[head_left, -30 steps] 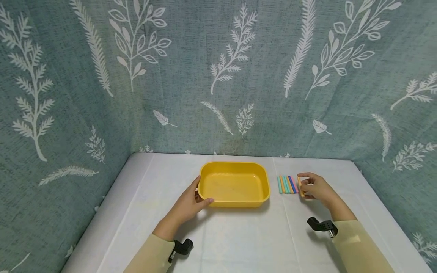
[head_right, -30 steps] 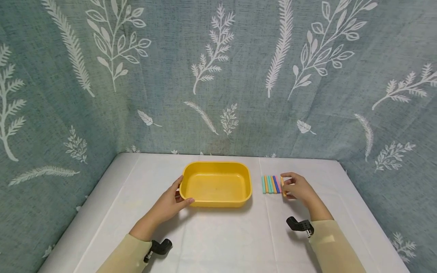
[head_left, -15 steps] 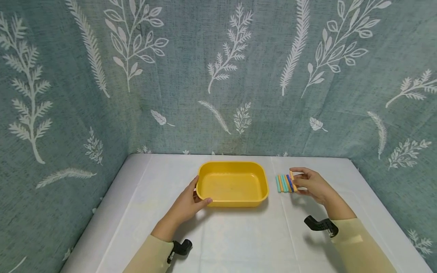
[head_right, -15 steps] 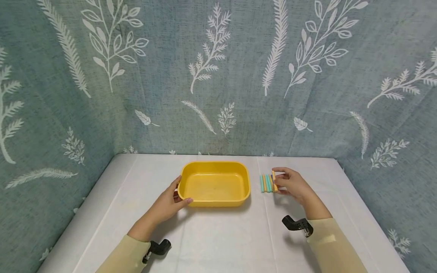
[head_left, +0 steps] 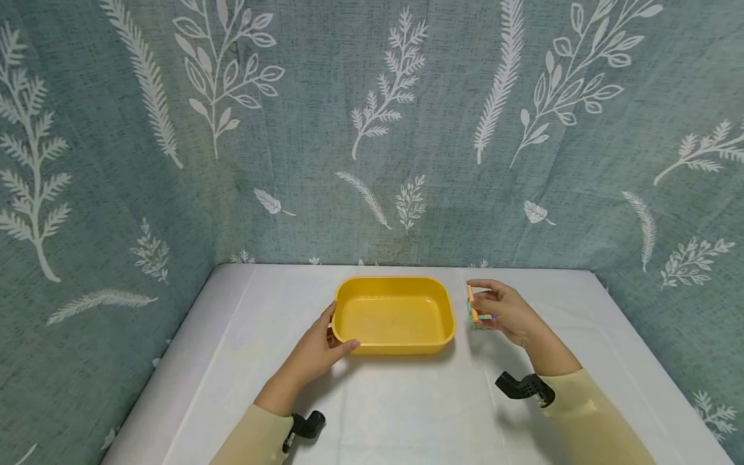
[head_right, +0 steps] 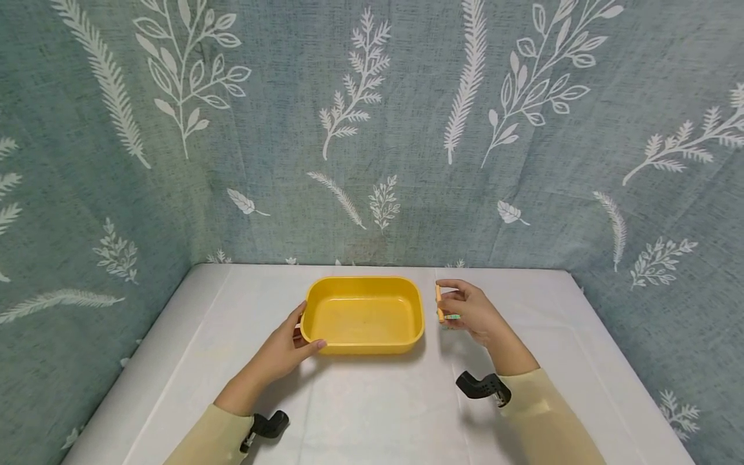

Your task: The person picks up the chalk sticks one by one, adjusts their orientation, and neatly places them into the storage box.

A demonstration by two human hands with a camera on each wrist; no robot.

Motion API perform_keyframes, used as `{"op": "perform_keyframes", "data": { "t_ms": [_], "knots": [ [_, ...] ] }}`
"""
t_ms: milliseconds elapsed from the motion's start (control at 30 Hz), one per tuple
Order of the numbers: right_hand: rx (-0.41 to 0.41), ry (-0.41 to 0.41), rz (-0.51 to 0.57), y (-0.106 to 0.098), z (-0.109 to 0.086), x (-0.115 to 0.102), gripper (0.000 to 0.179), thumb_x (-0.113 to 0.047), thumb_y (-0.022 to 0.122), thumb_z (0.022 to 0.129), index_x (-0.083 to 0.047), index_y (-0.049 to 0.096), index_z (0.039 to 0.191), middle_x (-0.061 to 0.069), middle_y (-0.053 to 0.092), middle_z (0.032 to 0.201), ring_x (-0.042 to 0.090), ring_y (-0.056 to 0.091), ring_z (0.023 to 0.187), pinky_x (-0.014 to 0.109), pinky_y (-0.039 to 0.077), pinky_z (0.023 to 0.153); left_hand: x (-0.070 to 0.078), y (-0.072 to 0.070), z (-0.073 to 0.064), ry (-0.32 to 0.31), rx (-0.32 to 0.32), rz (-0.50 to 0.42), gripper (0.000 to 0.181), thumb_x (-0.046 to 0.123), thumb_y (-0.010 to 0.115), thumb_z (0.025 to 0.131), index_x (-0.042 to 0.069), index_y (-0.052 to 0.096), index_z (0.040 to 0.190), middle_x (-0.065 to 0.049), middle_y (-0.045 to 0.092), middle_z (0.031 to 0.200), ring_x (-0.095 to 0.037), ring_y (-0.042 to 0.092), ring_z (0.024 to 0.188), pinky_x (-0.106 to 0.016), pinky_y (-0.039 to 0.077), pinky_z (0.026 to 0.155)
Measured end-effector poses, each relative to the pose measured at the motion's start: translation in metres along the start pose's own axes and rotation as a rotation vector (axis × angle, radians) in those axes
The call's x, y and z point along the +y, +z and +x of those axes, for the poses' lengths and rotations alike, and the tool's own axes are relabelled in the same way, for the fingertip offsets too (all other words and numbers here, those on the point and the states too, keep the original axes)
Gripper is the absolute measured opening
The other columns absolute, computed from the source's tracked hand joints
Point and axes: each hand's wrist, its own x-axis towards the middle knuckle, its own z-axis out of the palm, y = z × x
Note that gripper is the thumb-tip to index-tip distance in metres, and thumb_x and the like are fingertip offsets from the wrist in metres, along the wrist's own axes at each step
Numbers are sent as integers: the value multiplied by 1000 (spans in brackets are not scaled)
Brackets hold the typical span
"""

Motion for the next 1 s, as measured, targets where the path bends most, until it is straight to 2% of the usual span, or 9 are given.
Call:
{"op": "perform_keyframes", "data": {
  "t_ms": [400,667,833,1000],
  "knots": [
    [-7,54,92,48,19,-7,57,-3,62,98,-2,40,150,19,55,121,22,63,89,29,60,72,-2,-2,3,5,0,0,106,47,77,86,10,13,162,-15,31,160,-30,55,128,-42,49,103],
    [-34,48,139,69,28,-7,57,-3,61,98,-1,39,150,11,58,112,20,62,86,31,61,74,-3,-1,4,11,0,4,104,43,78,87,10,13,162,-15,31,160,-30,56,128,-42,49,103],
    [-53,65,167,82,32,-8,56,-2,61,98,-3,40,150,16,56,119,20,63,88,30,61,73,-3,-1,4,13,-3,1,104,42,78,87,10,13,162,-15,30,160,-30,56,127,-41,50,103],
    [-52,97,204,97,38,-11,54,0,61,97,-5,43,148,12,56,112,21,64,86,29,61,69,-3,-2,3,10,-3,-4,104,42,78,87,10,13,162,-15,31,160,-30,56,127,-42,50,103]
  ]
}}
